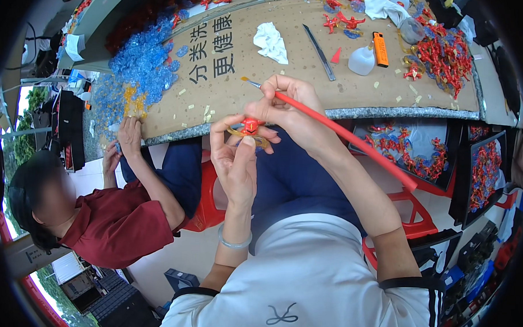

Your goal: Paint and glue small red toy figures at a factory workbench.

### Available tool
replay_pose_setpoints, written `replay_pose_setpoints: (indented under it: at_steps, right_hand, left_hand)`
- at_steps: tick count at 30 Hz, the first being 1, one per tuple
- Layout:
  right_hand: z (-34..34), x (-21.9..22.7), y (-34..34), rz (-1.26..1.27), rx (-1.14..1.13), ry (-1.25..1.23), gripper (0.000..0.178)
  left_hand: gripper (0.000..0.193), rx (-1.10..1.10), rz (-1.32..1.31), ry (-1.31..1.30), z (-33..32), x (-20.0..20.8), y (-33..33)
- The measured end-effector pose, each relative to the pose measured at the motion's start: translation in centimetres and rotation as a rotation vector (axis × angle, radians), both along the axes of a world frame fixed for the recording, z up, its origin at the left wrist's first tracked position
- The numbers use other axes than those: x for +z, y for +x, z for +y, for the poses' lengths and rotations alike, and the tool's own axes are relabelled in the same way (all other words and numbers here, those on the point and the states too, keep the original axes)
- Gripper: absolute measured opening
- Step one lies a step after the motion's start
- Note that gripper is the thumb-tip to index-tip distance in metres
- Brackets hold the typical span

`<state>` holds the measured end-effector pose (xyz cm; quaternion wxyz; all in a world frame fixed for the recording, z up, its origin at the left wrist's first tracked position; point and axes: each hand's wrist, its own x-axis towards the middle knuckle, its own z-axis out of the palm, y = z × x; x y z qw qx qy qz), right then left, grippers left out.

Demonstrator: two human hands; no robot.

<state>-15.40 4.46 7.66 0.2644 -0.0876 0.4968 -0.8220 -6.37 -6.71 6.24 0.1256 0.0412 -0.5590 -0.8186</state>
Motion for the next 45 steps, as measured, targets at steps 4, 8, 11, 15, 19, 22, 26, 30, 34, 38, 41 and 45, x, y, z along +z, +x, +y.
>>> replay_pose_setpoints:
  at_steps: [4, 8, 11, 15, 19, 22, 26, 30, 34, 38, 41, 45]
  right_hand:
    - [0.8, 0.4, -1.0, 0.059, -0.092, 0.077, 0.019]
    - [2.1, 0.1, -3.2, 0.259, -0.086, 0.538, 0.026]
    - [1.4, 0.2, -3.5, 0.403, -0.106, 0.861, 0.031]
    - [0.3, -0.2, -4.6, 0.571, -0.044, 1.204, 0.034]
    - [-0.3, -2.3, -6.5, 0.574, -0.046, 1.230, 0.036]
    - [-0.7, -2.5, -7.2, 0.597, -0.064, 1.231, 0.039]
    - [0.2, -2.4, -7.6, 0.605, -0.085, 1.265, 0.044]
    - [0.3, -0.9, -3.5, 0.691, -0.157, 0.989, 0.031]
    - [1.3, -0.4, -1.3, 0.902, -0.419, 0.552, 0.002]
    - [2.2, -3.0, -2.8, 1.131, -0.452, 0.491, 0.007]
    - [2.3, -6.3, -4.4, 0.963, -0.393, 0.532, 0.008]
    - [2.3, -5.9, -4.7, 0.871, -0.427, 0.446, 0.006]
  left_hand:
    - [0.028, 0.020, -0.088, 0.119, -0.1, 0.6, 0.6]
    - [0.031, 0.084, -0.047, 0.064, -1.1, 0.8, 0.1]
    - [0.030, 0.130, -0.046, 0.023, -1.9, 0.9, 0.1]
    - [0.030, 0.170, -0.071, -0.055, -2.2, 1.5, 0.1]
    - [0.030, 0.227, -0.076, -0.186, -1.9, 1.8, 0.1]
    - [0.030, 0.252, -0.069, -0.220, -1.7, 1.8, 0.1]
    - [0.029, 0.233, -0.034, -0.196, -1.2, 1.4, -0.2]
    - [0.033, 0.223, -0.071, -0.122, -2.5, -0.1, 0.3]
    - [0.030, 0.188, -0.176, -0.071, -4.4, -1.9, 1.0]
    - [0.033, 0.166, -0.245, 0.000, -4.6, -3.6, 0.1]
    - [0.037, 0.164, -0.251, 0.186, -4.2, -3.9, -1.0]
    - [0.041, 0.192, -0.308, -0.089, -6.2, -2.7, -3.8]
